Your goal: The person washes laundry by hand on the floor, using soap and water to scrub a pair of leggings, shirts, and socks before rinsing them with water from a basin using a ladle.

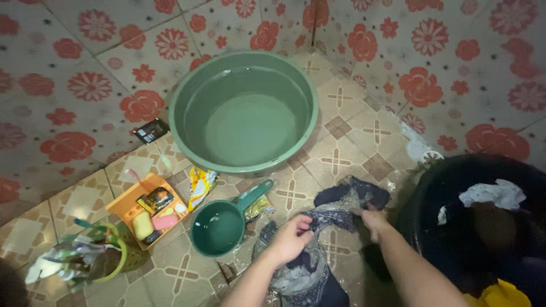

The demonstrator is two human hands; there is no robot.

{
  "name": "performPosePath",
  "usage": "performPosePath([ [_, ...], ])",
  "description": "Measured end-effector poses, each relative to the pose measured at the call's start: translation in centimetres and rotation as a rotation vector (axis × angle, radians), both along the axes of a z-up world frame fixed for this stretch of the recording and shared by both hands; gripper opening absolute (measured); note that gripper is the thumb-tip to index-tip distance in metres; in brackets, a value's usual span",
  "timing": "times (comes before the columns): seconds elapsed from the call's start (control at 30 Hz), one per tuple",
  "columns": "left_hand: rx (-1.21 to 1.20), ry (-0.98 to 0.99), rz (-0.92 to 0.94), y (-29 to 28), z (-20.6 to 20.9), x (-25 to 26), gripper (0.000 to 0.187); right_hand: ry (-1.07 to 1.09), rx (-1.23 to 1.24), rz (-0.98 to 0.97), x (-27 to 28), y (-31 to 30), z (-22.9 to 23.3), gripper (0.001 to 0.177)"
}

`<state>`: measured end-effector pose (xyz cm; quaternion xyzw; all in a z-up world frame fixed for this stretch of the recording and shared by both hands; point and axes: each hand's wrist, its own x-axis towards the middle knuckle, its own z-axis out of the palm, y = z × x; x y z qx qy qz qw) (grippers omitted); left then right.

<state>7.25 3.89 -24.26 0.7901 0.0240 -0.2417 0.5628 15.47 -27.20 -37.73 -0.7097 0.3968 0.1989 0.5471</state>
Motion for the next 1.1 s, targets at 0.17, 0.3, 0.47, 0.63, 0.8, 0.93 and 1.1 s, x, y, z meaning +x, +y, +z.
performPosePath([
  [0.17,0.015,-0.026,-0.011,0.1,0.8,-0.5,0.040,-0.023,0.400,-0.337,1.1,-0.7,-1.6,0.041],
  [0.3,0.008,-0.016,-0.017,-1.0,2.5,-1.1,0.040,0.007,0.194,-0.171,1.4,-1.5,-0.9,0.045],
  [0.47,0.003,0.039,-0.035,-1.8,3.1,-1.7,0.041,0.143,0.148,0.004,0.8,-0.7,1.5,0.053],
  [0.63,-0.030,0.019,0.044,-1.1,3.8,0.2,0.046,-0.270,0.771,-0.205,2.9,0.2,4.7,0.047],
  [0.8,0.060,-0.327,0.164,-0.9,7.8,2.7,0.069,-0.240,0.844,0.317,4.5,4.2,18.5,0.029],
  [0.93,0.164,-0.647,0.109,0.3,9.6,2.7,0.085,-0.301,0.733,0.744,1.6,8.8,32.0,0.030],
  [1.1,0.277,-0.533,-0.018,1.6,11.0,0.8,0.047,-0.503,0.827,0.906,-1.9,11.2,42.2,0.023],
])
